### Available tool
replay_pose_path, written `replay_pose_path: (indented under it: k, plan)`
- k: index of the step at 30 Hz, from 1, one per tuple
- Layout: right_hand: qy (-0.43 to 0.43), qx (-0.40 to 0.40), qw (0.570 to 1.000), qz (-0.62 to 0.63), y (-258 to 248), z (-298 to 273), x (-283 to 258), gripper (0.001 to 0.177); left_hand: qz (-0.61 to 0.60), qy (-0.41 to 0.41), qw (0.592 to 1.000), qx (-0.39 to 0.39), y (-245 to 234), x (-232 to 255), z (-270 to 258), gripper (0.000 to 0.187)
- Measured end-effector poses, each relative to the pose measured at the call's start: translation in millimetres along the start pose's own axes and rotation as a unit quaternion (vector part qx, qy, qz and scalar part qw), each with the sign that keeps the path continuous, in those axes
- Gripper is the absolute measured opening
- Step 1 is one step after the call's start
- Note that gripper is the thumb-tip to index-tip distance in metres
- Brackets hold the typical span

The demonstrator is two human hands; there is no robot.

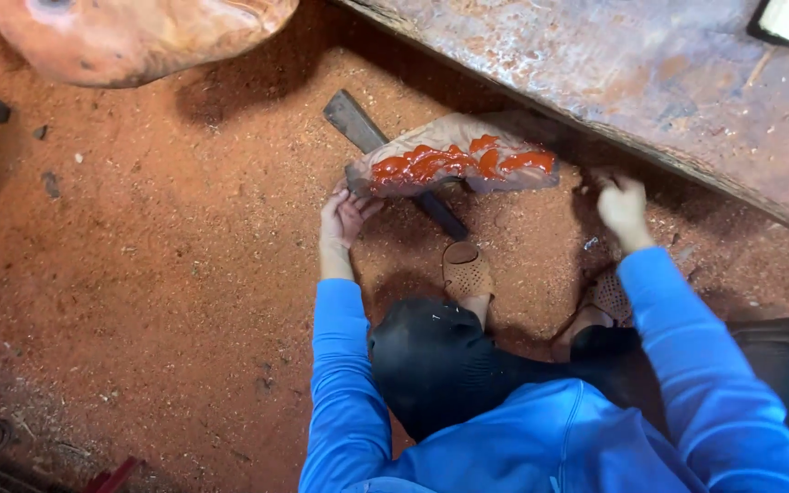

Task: Mixing wood filler on a cardboard palette and applying it to cracks in a large wooden sculpture using a wooden stick.

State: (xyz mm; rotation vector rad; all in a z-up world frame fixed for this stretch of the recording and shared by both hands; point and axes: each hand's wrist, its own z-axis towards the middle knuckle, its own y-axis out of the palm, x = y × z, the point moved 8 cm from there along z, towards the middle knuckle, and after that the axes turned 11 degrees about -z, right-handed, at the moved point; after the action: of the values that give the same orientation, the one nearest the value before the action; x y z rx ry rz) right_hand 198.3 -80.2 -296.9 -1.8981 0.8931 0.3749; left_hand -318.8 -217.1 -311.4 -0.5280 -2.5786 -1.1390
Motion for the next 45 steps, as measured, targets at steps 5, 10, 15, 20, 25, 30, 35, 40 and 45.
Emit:
replay_pose_path:
  k: [5, 10, 15, 20, 25, 30, 35, 40, 45]
  plan:
    - [0.061, -0.262, 0.911, 0.314, 78, -8, 56, 0.041, -0.004, 0.049, 0.999, -0.015, 14, -1, -1, 0.023]
    - [0.126, -0.34, 0.887, 0.285, 101, -107, -55, 0.034, -0.002, 0.092, 0.995, 0.029, -6, -24, -35, 0.022]
    - [0.177, -0.325, 0.739, 0.563, 140, -122, -95, 0.042, 0.007, 0.137, 0.99, 0.017, 16, -56, -91, 0.036]
    - [0.247, -0.225, 0.641, 0.691, 132, -137, -135, 0.014, 0.235, 0.141, 0.961, -0.027, 38, -82, -128, 0.039]
    - [0.248, -0.141, 0.617, 0.733, 162, -124, -75, 0.041, 0.324, 0.096, 0.938, -0.076, 86, -98, -149, 0.043]
    - [0.248, -0.122, 0.641, 0.716, 152, -117, -42, 0.066, 0.31, -0.093, 0.933, -0.155, 134, -143, -154, 0.042]
    - [0.235, -0.139, 0.675, 0.686, 110, -118, -45, 0.064, 0.314, -0.059, 0.924, -0.212, 159, -118, -152, 0.052]
    - [0.223, -0.145, 0.705, 0.657, 69, -125, -58, 0.064, 0.272, 0.056, 0.949, -0.148, 126, -59, -168, 0.058]
    - [0.222, -0.179, 0.739, 0.61, 33, -156, -89, 0.064, 0.096, 0.171, 0.979, -0.046, 52, -15, -179, 0.046]
